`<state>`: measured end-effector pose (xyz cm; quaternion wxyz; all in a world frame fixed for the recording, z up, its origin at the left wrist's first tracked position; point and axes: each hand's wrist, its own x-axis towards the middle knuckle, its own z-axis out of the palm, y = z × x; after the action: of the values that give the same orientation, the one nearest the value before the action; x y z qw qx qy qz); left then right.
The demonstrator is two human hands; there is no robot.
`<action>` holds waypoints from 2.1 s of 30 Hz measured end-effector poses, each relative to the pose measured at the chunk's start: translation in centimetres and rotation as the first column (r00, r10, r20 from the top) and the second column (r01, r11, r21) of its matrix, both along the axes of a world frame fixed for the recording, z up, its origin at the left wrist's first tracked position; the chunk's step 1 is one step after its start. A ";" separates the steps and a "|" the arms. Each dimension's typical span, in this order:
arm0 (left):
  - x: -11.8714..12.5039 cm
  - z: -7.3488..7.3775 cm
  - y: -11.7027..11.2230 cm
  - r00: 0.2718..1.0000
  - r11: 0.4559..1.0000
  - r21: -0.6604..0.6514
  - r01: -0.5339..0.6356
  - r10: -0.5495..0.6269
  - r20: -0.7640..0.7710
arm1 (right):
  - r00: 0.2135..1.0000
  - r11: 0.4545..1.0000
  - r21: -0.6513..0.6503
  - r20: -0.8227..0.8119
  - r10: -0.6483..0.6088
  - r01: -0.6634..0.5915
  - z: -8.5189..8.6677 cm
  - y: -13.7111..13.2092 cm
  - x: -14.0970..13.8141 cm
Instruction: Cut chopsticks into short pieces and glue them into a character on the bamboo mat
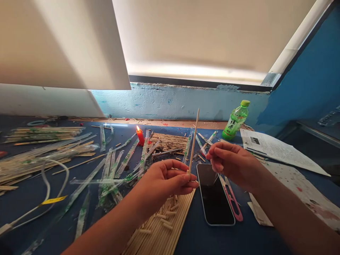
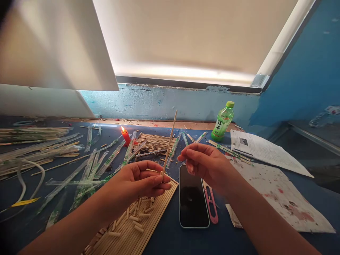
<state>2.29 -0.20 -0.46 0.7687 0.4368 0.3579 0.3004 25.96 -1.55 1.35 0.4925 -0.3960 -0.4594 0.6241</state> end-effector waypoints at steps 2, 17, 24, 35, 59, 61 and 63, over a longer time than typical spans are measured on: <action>0.0 -0.1 0.0 1.000 1.000 0.003 -0.002 0.002 0.002 | 0.999 0.999 0.008 0.004 0.039 -0.039 0.0 -0.4 -0.5; 0.3 -0.1 -0.2 1.000 1.000 0.001 -0.021 0.021 0.003 | 0.968 0.968 0.188 0.220 0.123 -0.166 0.1 -1.8 -1.6; 0.3 -0.1 -0.3 0.999 1.000 0.009 -0.014 0.014 0.035 | 0.963 0.968 0.175 0.234 0.134 -0.178 0.3 -2.3 -2.1; 0.4 -0.5 -0.3 0.999 0.999 0.039 -0.012 0.010 0.049 | 0.967 0.944 0.244 0.180 0.179 -0.220 0.5 -2.8 -2.5; 0.3 0.2 -0.6 0.990 0.996 0.044 0.079 -0.083 0.115 | 0.960 0.968 0.238 0.278 0.011 -0.080 -0.4 -1.4 -1.6; 0.3 0.3 -0.7 0.984 0.993 0.036 0.116 -0.120 0.135 | 0.959 0.969 0.217 0.277 0.057 -0.120 -0.5 -1.4 -1.9; 0.2 0.3 -0.8 0.976 0.988 0.035 0.152 -0.156 0.150 | 0.953 0.964 0.203 0.281 0.113 -0.174 -0.5 -1.6 -2.2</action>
<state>2.50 -1.05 -0.17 0.8097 0.4478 0.2597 0.2764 23.77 -3.11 0.90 0.4208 -0.3836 -0.6169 0.5432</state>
